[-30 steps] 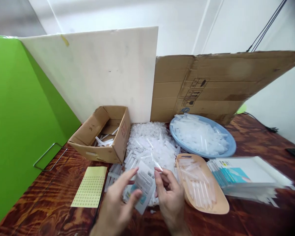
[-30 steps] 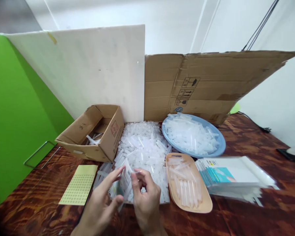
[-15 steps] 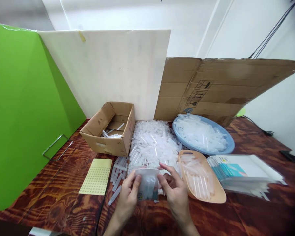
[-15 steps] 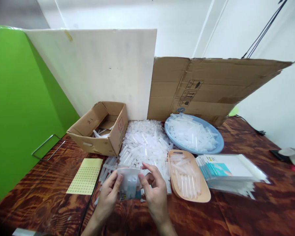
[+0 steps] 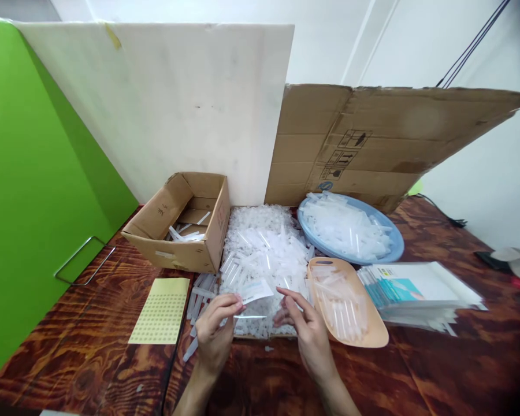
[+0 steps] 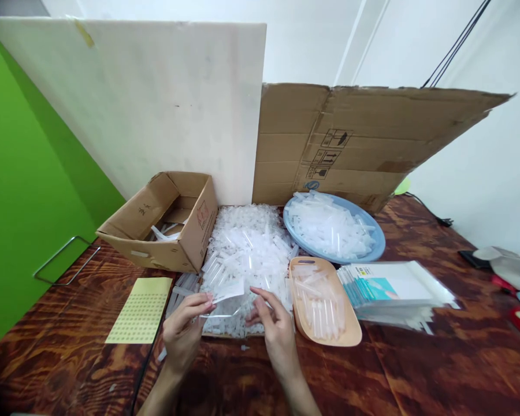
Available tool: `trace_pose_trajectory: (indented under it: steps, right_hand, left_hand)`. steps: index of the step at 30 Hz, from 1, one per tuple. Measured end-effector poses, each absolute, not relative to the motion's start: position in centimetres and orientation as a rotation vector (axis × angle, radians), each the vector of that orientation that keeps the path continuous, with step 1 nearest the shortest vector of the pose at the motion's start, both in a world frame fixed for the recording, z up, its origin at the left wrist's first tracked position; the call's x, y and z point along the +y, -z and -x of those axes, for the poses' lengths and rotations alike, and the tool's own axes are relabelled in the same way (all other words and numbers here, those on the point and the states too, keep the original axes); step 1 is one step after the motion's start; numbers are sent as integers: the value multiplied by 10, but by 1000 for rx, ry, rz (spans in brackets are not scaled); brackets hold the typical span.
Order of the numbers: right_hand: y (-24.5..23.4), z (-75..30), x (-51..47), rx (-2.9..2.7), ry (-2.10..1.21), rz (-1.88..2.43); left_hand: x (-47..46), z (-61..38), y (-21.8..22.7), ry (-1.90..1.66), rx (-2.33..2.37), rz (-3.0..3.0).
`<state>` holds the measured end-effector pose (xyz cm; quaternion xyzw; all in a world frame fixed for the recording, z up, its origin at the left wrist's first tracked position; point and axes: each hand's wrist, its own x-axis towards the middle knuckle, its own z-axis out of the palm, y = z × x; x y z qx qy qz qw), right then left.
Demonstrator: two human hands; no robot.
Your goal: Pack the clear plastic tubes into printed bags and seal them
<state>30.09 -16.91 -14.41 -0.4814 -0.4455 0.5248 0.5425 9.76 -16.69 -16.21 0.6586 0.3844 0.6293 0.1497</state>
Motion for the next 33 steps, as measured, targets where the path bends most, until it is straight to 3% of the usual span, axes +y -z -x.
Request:
trace_pose_trajectory:
  steps: [4, 9, 21, 33]
  right_hand:
    - [165, -302, -174, -784, -1566, 1119]
    - [178, -311, -170, -876, -1723, 1080]
    - [202, -318, -179, -959, -1690, 1159]
    - [197, -326, -188, -1070, -1754, 1156]
  left_hand:
    - [-176, -94, 184, -1678, 997, -2100]
    - [-187, -84, 196, -1452, 882, -2216]
    - [-224, -98, 201, -1183, 1461, -1429]
    - [-225, -97, 205, -1216, 1322, -1530]
